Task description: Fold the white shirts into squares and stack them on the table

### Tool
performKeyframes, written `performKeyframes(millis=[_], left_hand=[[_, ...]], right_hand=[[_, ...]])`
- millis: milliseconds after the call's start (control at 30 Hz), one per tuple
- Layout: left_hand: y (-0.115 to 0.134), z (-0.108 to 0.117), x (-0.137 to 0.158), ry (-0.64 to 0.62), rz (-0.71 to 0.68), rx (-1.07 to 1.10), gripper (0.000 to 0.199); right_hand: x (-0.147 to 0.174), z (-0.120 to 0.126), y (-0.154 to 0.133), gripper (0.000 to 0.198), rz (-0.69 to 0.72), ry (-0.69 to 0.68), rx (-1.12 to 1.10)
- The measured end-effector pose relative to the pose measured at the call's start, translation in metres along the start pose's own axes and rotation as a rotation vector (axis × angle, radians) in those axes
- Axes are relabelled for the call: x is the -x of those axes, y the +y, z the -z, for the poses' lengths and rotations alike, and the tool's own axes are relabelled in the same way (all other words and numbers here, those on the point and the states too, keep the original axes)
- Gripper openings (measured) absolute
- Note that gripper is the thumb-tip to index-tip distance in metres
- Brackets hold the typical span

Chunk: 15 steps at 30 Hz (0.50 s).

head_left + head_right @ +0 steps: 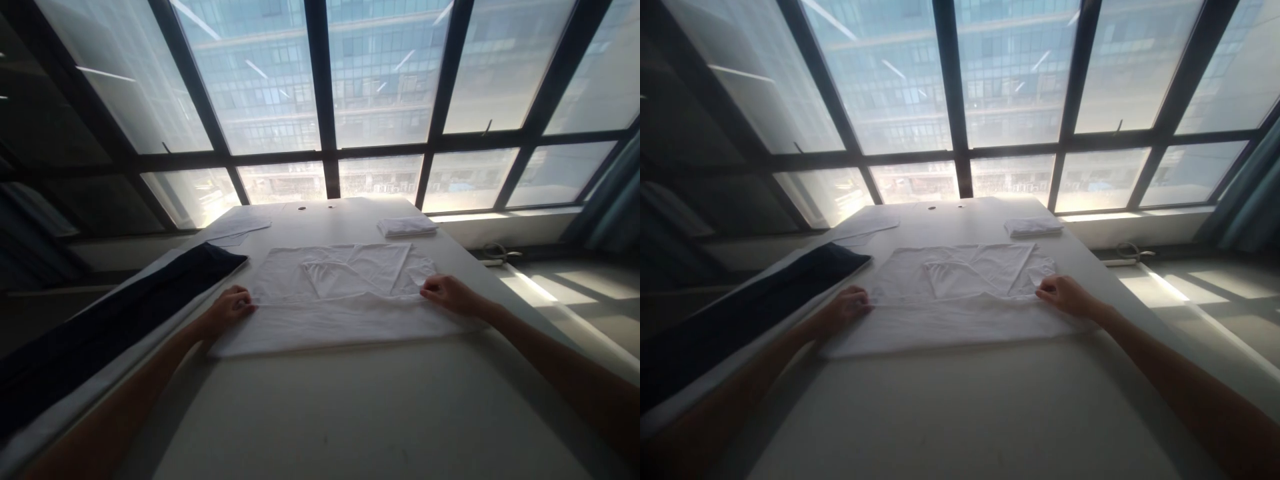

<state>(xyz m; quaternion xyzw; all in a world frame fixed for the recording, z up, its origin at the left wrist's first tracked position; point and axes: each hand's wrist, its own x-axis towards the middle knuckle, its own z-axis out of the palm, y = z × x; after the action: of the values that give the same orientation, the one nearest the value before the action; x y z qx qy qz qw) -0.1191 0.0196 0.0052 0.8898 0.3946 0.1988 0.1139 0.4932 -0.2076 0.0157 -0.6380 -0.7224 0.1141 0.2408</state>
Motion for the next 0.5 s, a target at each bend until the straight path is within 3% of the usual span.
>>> performKeyframes(millis=[167, 500], left_hand=[[0.008, -0.001, 0.003, 0.042, 0.068, 0.080, 0.060], [0.014, 0.003, 0.005, 0.029, 0.127, 0.137, 0.055]], right_hand=[[-0.001, -0.006, 0.009, 0.035, 0.033, -0.043, -0.014], [0.002, -0.014, 0.022, 0.038, 0.017, 0.084, 0.035]])
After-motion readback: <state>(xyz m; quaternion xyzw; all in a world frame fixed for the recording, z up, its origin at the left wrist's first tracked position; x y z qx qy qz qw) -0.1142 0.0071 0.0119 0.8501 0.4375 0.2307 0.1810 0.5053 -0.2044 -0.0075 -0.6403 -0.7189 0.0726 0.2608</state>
